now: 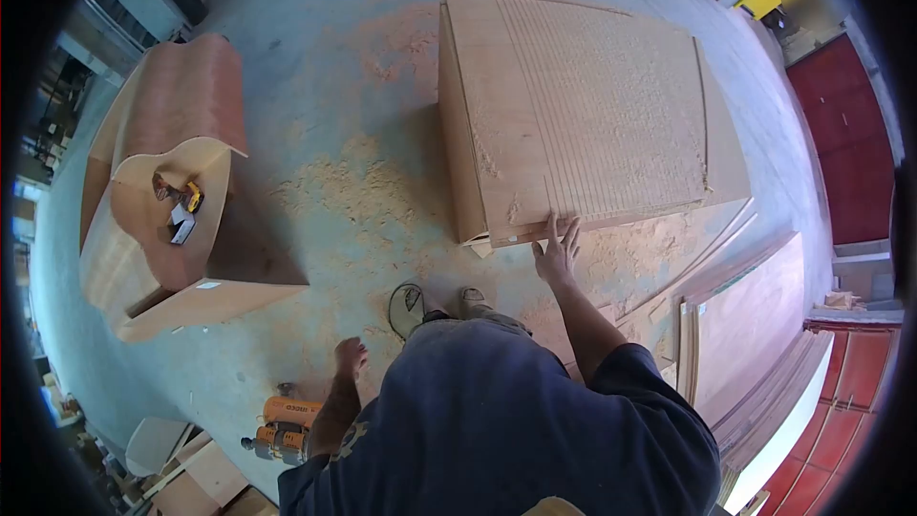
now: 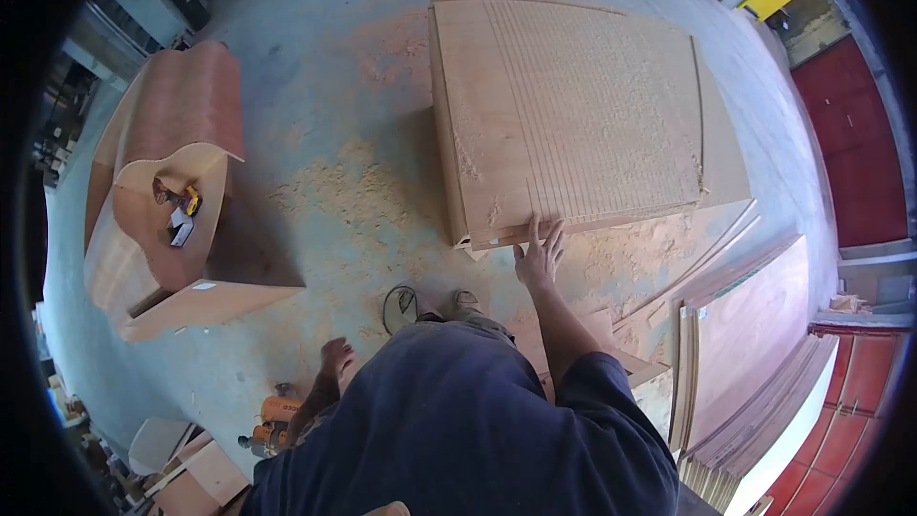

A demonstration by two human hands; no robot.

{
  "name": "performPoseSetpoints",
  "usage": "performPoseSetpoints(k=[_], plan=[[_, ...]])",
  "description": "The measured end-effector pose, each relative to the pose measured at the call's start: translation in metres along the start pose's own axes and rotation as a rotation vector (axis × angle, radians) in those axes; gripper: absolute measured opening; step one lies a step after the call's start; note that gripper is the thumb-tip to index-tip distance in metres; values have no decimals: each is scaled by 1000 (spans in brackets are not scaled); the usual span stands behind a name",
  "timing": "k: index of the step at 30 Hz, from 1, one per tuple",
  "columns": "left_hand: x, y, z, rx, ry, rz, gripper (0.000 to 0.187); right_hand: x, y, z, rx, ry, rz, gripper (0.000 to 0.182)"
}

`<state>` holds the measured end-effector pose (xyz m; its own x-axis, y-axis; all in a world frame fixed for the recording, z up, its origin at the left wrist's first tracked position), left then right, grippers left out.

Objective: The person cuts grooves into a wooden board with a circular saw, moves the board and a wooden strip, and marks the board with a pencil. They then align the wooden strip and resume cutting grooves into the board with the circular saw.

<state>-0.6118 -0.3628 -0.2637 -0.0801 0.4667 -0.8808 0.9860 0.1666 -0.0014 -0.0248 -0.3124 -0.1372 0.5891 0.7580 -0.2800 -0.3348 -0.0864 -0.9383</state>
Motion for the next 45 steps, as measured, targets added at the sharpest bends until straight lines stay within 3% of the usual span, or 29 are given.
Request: performPoseSetpoints(k=[1,3,5,12,17,21,23,25,26,28,29,31,32,34,38,42,43,44,45], plan=[[23,-1,8,-5,20,190,11,-1,-1,4,-58,-11,-48,95],[30,29,-1,-149,-39,257,15,-2,-6,4,-59,-74,-39,97],[-6,82,-31,380,212,111,24,0,-9,3,-63,-141,-34,100],[-18,115,-43,416,415,-58,40,3,-23,-1,55,-271,78,110],[-69,100,-23,508,325,-170,32,0,-15,4,-21,-301,37,119],[-51,37,66,448,211,-211,27,-3,-6,12,-7,-255,-8,124],[-61,22,78,361,163,-214,27,-4,-5,15,-1,-262,-9,124],[-86,19,77,363,-178,-248,20,-4,-5,15,6,-246,-23,125],[-84,13,73,357,-169,-246,20,-4,-6,15,8,-251,-33,125],[-58,-8,77,448,-141,-18,23,-4,-8,17,-25,-230,7,126],[-50,-10,71,475,-124,59,25,-4,-11,19,-23,-235,-7,126],[-40,-2,36,508,-31,-247,26,-6,-14,19,-61,-245,-2,128],[-26,-3,17,501,-21,-240,26,-6,-14,19,-42,-229,-1,130],[-1,-5,-24,559,272,-109,29,-4,-13,19,-69,-228,-19,131],[12,-8,-124,469,412,-213,32,1,-6,19,-89,-196,-28,135],[86,-103,-180,743,821,-429,35,38,23,-17,28,-175,2,124],[93,-130,-201,757,759,-450,41,40,27,-18,148,-145,17,117],[100,-157,-216,739,745,-537,51,26,6,4,201,60,61,98],[102,-178,-233,663,727,-704,64,18,9,10,193,67,51,98]])
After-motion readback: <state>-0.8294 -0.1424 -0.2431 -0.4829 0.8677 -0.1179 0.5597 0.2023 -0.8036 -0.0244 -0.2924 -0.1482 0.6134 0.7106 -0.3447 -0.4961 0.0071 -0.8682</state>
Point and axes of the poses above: each hand's wrist, its own x-axis towards the middle knuckle, its own y-axis out of the palm, z = x × y, the point moved 1 cm from there along x, towards the middle knuckle, and after that the axes turned 5 degrees about -x, right-handed, at the moved point
